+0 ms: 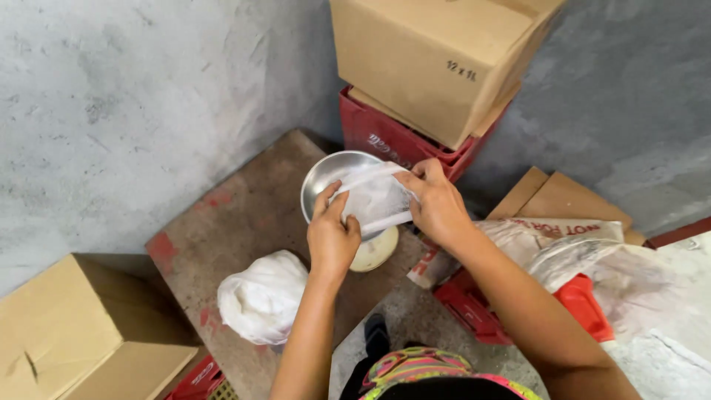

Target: Scooping fertilizer powder into bags and weighing them on a scale.

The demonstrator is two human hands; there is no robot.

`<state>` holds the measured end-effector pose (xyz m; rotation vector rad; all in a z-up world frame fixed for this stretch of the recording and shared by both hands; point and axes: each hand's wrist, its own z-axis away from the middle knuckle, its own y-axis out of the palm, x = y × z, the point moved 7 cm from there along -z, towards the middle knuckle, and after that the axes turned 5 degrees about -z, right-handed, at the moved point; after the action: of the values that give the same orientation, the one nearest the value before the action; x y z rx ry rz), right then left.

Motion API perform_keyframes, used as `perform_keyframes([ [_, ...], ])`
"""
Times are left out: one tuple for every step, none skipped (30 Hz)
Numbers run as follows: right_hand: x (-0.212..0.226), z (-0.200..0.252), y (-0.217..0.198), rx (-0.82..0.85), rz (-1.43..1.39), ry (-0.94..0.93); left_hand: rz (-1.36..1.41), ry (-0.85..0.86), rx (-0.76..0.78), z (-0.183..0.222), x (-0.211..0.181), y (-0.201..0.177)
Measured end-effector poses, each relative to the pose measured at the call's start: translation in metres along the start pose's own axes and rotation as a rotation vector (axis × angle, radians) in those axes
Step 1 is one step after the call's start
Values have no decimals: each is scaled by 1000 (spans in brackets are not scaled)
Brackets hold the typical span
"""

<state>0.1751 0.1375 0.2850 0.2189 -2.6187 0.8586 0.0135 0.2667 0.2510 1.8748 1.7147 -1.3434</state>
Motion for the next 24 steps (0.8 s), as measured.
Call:
perform_keyframes([
  [-12, 1, 20, 130, -29, 101, -88, -19, 50, 0, 16, 4],
  [-25, -4, 38, 249, -49, 188, -168, -24, 91, -7, 30, 10],
  [-27, -10, 45, 245, -49, 184, -168, -20, 88, -13, 37, 9],
  [-27, -11, 52, 271, -68, 175, -146, -48, 99, -12, 45, 10],
  [-28, -12, 58, 297, -88, 167, -125, -76, 110, -10, 52, 11],
  [-27, -19, 62, 301, -88, 171, -124, -81, 113, -14, 51, 10],
  [-25, -26, 66, 316, -88, 164, -113, -76, 79, -18, 50, 6],
  [-24, -34, 70, 332, -88, 152, -103, -69, 39, -22, 47, 3],
  [-25, -38, 73, 335, -88, 151, -102, -72, 37, -25, 46, 2],
  [-23, -43, 74, 316, -101, 110, -89, -74, 0, -26, 43, -2],
  [-22, -48, 75, 296, -114, 68, -76, -76, -37, -28, 41, -4],
  [-24, -45, 81, 309, -118, 67, -79, -88, -41, -23, 45, -3],
  [-26, -41, 88, 362, -103, 48, -110, -103, -20, -19, 48, 0],
  [-28, -34, 96, 412, -89, 37, -145, -116, 10, -13, 51, 3],
  [-33, -28, 101, 421, -96, 43, -149, -128, 14, -8, 57, 5],
  [-39, -21, 108, 480, -75, 65, -155, -161, 66, -3, 64, 12],
  [-46, -12, 115, 539, -54, 87, -160, -194, 117, 3, 71, 19],
  [-48, -10, 115, 546, -55, 94, -159, -203, 123, 5, 70, 19],
  [-49, -8, 114, 556, -73, 103, -155, -221, 131, 7, 70, 19],
  [-50, -7, 115, 561, -92, 110, -154, -236, 137, 8, 69, 18],
  [-46, -8, 111, 564, -95, 114, -156, -240, 140, 9, 66, 17],
  [-45, -10, 110, 595, -103, 150, -152, -234, 140, 8, 63, 16],
  [-44, -12, 108, 626, -111, 186, -147, -228, 140, 7, 60, 15],
  [-45, -11, 107, 621, -111, 195, -147, -224, 149, 10, 57, 15],
])
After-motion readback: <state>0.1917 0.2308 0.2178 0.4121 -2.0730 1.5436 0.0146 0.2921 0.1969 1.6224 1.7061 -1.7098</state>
